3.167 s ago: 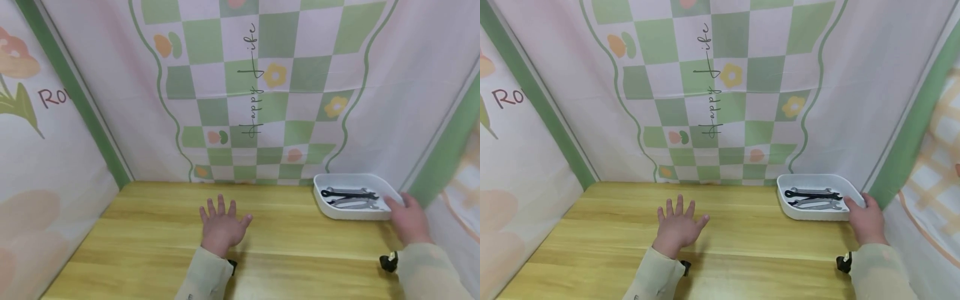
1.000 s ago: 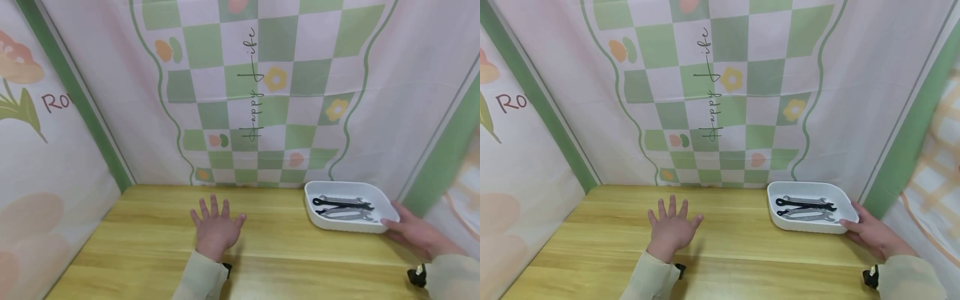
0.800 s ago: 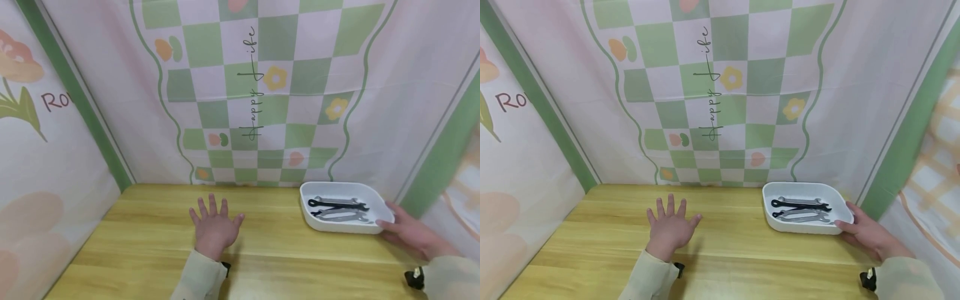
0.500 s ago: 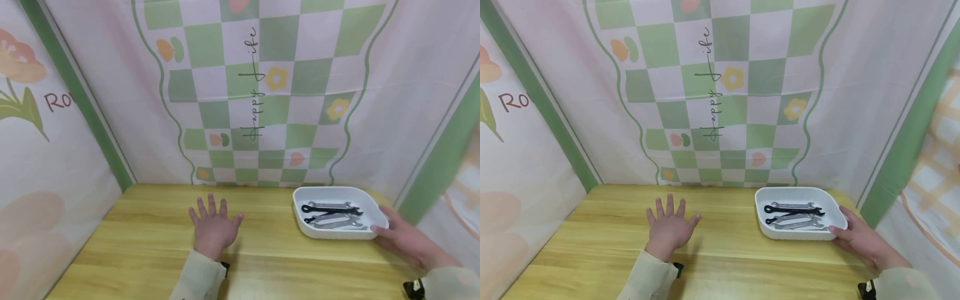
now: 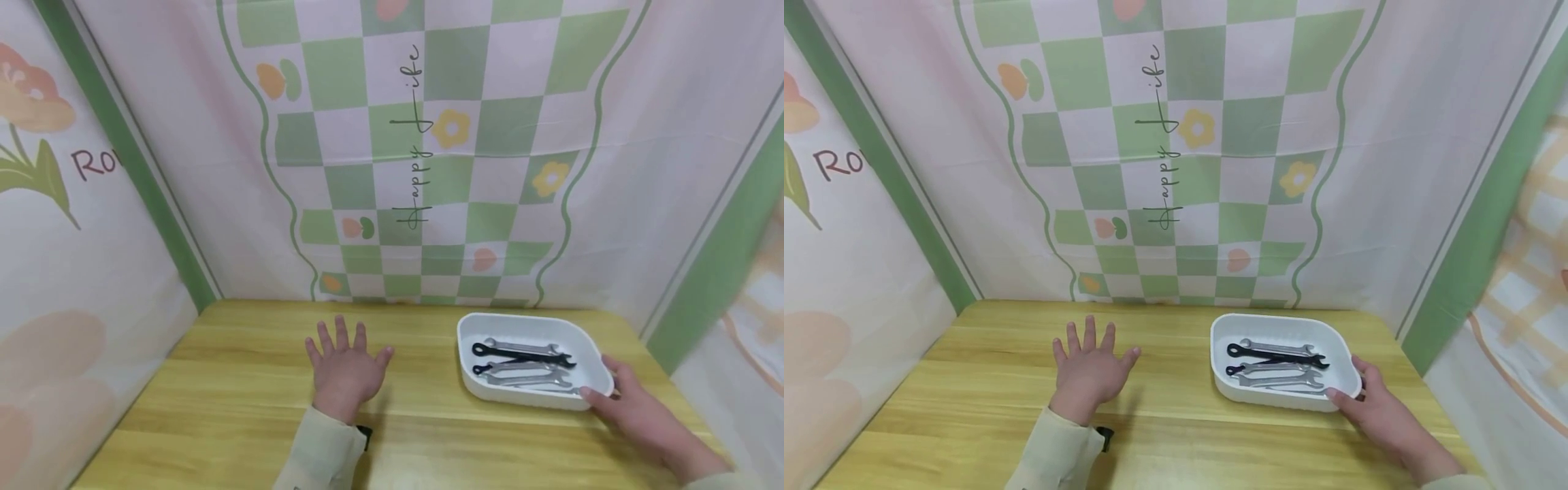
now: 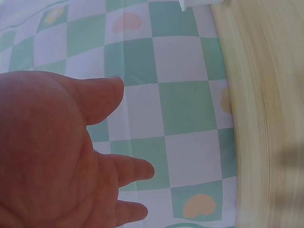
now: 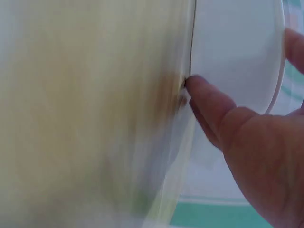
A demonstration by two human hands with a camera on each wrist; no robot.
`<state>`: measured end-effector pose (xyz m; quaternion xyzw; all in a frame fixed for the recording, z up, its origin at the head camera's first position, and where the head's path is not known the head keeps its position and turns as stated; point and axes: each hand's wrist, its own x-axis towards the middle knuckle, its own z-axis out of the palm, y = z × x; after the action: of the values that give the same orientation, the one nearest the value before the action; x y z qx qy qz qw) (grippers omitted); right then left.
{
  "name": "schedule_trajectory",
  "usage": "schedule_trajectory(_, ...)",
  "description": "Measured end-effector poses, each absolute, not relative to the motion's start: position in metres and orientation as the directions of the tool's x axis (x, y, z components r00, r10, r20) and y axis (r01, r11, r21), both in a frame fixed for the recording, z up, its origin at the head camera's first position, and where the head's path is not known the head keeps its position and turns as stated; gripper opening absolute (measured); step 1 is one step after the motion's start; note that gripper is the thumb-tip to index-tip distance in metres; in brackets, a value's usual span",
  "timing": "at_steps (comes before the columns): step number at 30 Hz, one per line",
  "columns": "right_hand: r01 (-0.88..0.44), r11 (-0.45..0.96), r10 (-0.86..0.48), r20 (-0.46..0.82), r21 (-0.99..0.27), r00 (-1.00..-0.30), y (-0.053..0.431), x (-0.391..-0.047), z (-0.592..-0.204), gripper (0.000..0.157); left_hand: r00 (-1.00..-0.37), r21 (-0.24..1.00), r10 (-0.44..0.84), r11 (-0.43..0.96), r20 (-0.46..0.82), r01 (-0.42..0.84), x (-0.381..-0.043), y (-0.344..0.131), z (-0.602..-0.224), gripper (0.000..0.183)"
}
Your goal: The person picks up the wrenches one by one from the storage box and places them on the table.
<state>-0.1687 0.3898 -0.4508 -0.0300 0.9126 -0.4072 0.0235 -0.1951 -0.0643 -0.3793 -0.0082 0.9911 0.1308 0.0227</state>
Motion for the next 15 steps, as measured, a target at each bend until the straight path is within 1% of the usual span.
schedule_trajectory(4,0.007,0.709,-0.038,-0.048,-0.705,-0.998,0.37,-0.158,-0.447,0.095,-0.999,0.263,-0.013,0.964,-0.046,-0.024,-0.195,-0.066,-0.379,0.078)
schedule_trajectory(8,0.038,0.7,-0.017,-0.071,-0.713,-0.997,0.354,-0.15,-0.445,0.097,-0.999,0.258,-0.011,0.966,-0.048,-0.023,-0.196,-0.068,-0.378,0.079)
schedule_trajectory(12,0.024,0.712,-0.016,-0.051,-0.702,-0.999,0.345,-0.145,-0.447,0.096,-0.999,0.261,-0.011,0.965,-0.051,-0.024,-0.197,-0.069,-0.379,0.079)
schedule_trajectory(15,-0.012,0.745,-0.049,-0.037,-0.667,-0.998,0.348,-0.146,-0.446,0.101,-0.999,0.265,-0.017,0.964,-0.049,-0.029,-0.197,-0.071,-0.38,0.079)
